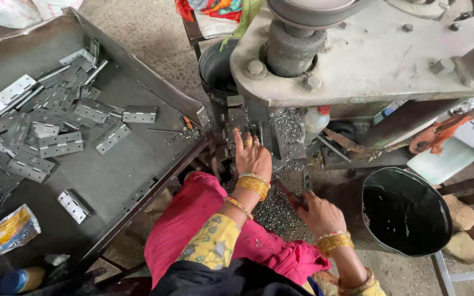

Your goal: The person repeatedly picks up metal hinge pieces from a bin, places them into a press machine, and operates the lever to process them. After each cycle, the processed piece is removed and placed back into the bin. The task is performed continuously throughout the clip.

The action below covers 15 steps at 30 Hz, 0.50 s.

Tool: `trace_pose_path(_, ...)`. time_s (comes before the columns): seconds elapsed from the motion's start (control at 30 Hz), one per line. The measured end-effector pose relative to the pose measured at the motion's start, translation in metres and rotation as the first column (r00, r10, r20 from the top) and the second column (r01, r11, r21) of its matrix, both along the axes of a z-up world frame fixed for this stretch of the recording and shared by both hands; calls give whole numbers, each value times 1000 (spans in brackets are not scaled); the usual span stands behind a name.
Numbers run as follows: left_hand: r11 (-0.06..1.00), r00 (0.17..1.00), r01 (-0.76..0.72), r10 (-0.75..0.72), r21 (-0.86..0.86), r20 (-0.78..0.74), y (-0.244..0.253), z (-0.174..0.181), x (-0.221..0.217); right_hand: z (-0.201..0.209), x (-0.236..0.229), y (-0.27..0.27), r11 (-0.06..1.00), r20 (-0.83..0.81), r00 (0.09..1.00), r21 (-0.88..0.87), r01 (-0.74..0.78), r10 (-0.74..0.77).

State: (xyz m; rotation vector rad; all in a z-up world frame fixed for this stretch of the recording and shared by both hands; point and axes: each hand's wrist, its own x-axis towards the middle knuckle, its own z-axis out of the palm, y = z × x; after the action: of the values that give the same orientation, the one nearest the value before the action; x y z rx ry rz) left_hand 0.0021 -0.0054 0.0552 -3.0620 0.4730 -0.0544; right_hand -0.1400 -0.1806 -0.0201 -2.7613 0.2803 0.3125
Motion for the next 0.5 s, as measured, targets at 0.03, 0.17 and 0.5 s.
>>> trace_pose_path(0.03,1000,1000,12,-12,7,-12,0,-2,-2,-20,-6,0,999,-7,999,29,33,-33)
trace_pose_path(0.17,997,996,31,-24,-70,87,8,-18,-19,-79,-31,8,965,-68,991,229,125,-112)
trace_pose_path(0.5,999,1000,5,-4,-32,15,-4,-23,10,-72,-25,-11,970,-58,997,232,67,-55)
